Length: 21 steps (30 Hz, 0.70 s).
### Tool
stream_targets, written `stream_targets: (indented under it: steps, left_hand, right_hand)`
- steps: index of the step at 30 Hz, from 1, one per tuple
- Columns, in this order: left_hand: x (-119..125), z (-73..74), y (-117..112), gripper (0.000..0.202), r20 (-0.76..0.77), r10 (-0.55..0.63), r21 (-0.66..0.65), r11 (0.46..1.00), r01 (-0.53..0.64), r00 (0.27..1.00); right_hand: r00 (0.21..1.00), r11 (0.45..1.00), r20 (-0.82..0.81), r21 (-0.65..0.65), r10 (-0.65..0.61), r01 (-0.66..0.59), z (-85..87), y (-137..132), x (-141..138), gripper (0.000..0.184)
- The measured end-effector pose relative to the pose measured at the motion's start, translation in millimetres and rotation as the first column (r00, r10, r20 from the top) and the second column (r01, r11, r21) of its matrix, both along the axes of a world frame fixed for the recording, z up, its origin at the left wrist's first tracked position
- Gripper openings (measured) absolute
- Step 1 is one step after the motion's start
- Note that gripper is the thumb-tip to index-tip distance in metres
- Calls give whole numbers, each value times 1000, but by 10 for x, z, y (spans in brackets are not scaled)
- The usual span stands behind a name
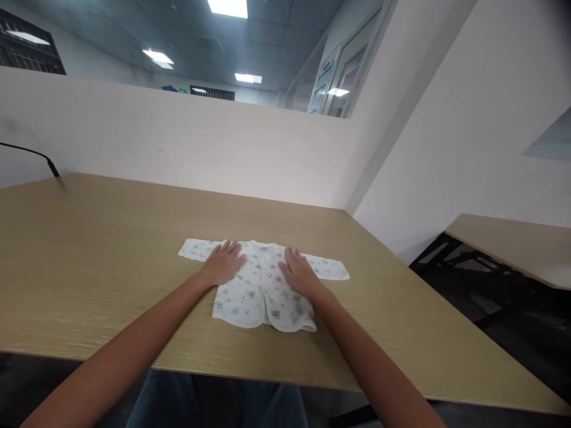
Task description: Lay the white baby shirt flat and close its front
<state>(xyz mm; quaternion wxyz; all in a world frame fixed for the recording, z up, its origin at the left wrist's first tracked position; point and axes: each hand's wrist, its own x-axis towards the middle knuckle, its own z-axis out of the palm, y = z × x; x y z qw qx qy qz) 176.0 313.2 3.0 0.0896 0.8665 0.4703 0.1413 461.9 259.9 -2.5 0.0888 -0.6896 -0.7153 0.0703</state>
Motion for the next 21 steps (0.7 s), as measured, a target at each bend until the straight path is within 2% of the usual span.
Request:
stream_targets:
  steps: [5, 9, 12, 15, 17, 19, 21]
  left_hand:
    - [-249, 25, 196, 72, -70, 90, -101, 990, -97, 993]
    - [-480, 57, 286, 69, -182, 207, -108, 968, -229, 961]
    - [-659, 70, 367, 67, -237, 310, -65, 941, -333, 921]
    - [-745, 95, 413, 65, -203, 368, 53, 930, -365, 907]
    - [-707, 125, 393, 60, -144, 380, 145, 922, -360, 914]
    - [-591, 147, 327, 56, -76, 339, 194, 928, -319, 938]
    - [-425, 139, 233, 55, -26, 240, 187, 955, -232, 970]
  right_hand:
    - [996, 989, 8, -115, -88, 88, 54, 54, 476, 64]
    - [979, 968, 80, -155, -187, 198, 55, 47, 867, 63]
    - [959, 950, 114, -148, -260, 275, 38, 55, 1042, 63]
    - [950, 946, 80, -103, -301, 309, 33, 75, 1074, 62]
    - [955, 956, -20, -6, -294, 294, 42, 93, 1006, 61]
    - [963, 961, -125, 113, -240, 254, 51, 115, 860, 61]
    - [975, 963, -176, 207, -138, 173, 50, 135, 642, 61]
